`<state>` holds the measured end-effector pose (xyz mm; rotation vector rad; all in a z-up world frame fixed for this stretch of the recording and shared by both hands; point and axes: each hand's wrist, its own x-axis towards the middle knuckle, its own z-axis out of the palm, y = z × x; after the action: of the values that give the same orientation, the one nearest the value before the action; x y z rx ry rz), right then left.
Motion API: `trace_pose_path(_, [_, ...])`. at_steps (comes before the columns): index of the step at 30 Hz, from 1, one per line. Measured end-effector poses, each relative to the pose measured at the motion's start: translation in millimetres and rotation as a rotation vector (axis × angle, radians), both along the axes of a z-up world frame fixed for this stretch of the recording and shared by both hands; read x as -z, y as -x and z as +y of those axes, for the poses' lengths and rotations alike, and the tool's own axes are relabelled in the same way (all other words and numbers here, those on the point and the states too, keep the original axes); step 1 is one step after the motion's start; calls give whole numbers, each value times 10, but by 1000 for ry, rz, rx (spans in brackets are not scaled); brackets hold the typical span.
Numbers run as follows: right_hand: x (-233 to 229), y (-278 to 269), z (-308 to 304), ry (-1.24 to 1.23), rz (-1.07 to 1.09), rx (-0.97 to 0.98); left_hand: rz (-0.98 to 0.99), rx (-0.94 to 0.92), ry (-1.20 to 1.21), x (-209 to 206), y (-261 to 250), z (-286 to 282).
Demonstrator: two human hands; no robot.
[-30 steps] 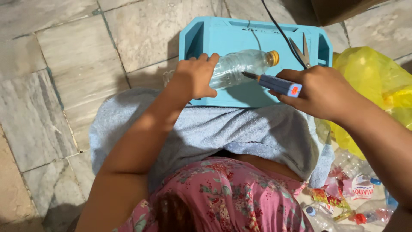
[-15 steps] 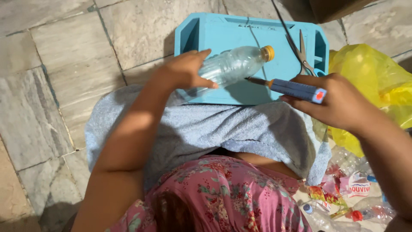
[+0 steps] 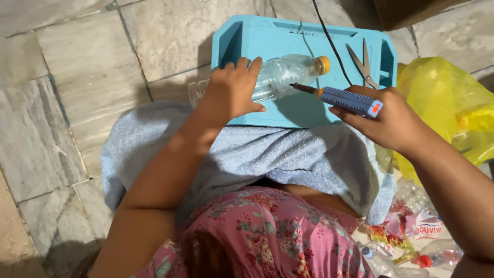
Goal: The person uses a soldering iron to cut a clear plastic bottle that is resting on a blue tray. The person holds the bottle steady with one hand while guiding the hot tip of the soldering iron along the bottle's surface to melt and separate the plastic.
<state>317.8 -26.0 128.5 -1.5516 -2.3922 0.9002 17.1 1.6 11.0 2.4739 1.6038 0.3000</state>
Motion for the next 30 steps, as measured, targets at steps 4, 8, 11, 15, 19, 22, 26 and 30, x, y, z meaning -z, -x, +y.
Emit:
trace_pose_path(4, [50, -16, -3, -21, 64, 0, 35, -13, 109, -19, -34, 87])
trace_pose_path(8, [70, -18, 28, -9, 60, 4, 40, -5, 145, -46, -27, 108])
trace_pose_path(11, [86, 0, 62, 25, 61, 25, 46, 6, 140, -58, -28, 119])
trace_pose_path(15, [80, 17, 75, 70, 57, 46, 39, 26, 92, -47, -30, 118])
trace_pose_path(19, [62, 35, 97, 75, 44, 11, 36, 49, 43, -32, -23, 105])
trace_pose_path(22, [56, 56, 113, 72, -28, 1, 21, 60, 2, -23, -15, 102])
trace_pose_path(26, [56, 72, 90, 59, -17, -9, 21, 71, -24, -13, -22, 105])
trace_pose_path(30, [43, 83, 72, 32, -52, -39, 50, 76, -24, -28, -30, 82])
